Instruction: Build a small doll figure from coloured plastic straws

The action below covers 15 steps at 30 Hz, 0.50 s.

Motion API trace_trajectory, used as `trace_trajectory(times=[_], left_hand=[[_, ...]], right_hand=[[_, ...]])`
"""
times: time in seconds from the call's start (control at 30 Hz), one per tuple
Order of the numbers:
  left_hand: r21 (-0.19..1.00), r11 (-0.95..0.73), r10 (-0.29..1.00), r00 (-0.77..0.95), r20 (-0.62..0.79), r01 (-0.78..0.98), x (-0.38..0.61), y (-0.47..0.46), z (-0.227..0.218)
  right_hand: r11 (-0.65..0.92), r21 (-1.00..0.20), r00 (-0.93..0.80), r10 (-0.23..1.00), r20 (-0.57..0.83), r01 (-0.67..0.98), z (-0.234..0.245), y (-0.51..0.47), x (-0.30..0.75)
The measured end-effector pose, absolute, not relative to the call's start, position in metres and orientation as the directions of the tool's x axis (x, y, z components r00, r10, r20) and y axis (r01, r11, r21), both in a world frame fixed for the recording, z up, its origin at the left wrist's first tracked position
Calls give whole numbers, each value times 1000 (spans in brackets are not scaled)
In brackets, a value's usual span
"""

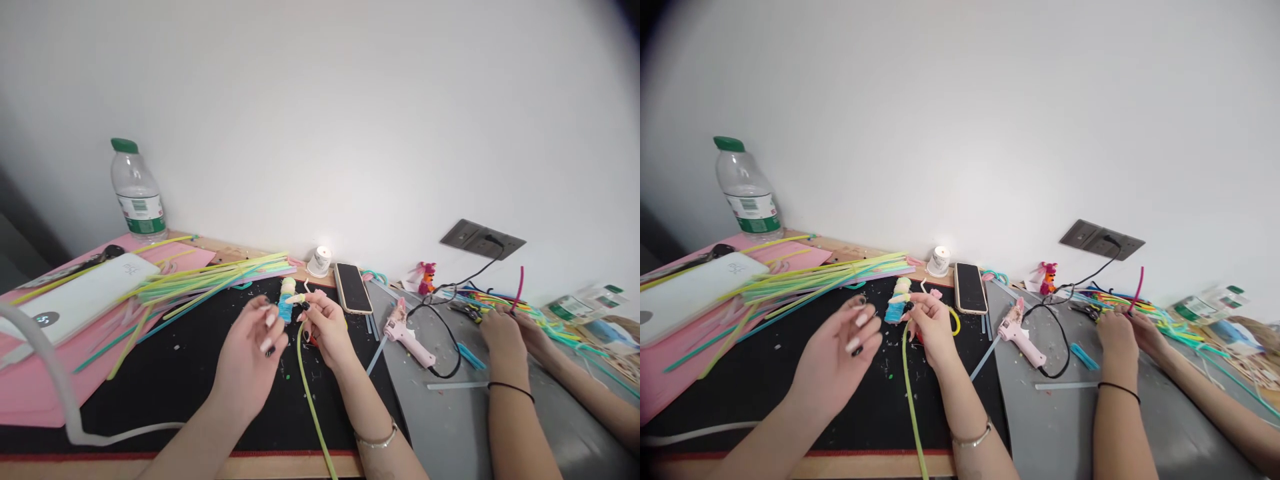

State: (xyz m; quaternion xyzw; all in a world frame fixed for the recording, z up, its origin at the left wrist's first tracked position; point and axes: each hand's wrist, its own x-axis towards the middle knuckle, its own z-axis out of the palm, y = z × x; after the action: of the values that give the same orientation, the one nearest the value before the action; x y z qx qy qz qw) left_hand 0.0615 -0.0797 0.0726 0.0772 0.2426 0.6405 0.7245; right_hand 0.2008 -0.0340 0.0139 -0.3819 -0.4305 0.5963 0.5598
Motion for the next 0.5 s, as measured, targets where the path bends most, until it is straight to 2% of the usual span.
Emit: trace_trajectory(times=[0.1, 0.23, 0.33, 0.4, 0.43, 0.5], left_hand=[[486, -139, 968, -222, -117, -863, 62, -47, 84], [542, -395, 877, -480, -18, -742, 65, 2, 102], [506, -484, 828, -560, 1, -714, 73, 36, 123], [489, -474, 837, -547, -7, -732, 79, 55, 137], [513, -493, 834, -549, 49, -703, 81, 63, 142], [600, -587, 783, -568, 251, -544, 81, 76, 145]], right_hand=[[-7, -935, -81, 996, 23, -355, 12, -34, 201], [-16, -937, -96, 995, 19, -350, 10, -33, 200], [-23, -936, -104, 994, 15, -352, 9, -33, 200], [-29, -937, -103, 995, 8, -349, 10, -33, 200], [-32, -938, -105, 995, 4, -346, 10, -33, 200], [-33, -938, -109, 994, 5, -345, 11, -34, 199]])
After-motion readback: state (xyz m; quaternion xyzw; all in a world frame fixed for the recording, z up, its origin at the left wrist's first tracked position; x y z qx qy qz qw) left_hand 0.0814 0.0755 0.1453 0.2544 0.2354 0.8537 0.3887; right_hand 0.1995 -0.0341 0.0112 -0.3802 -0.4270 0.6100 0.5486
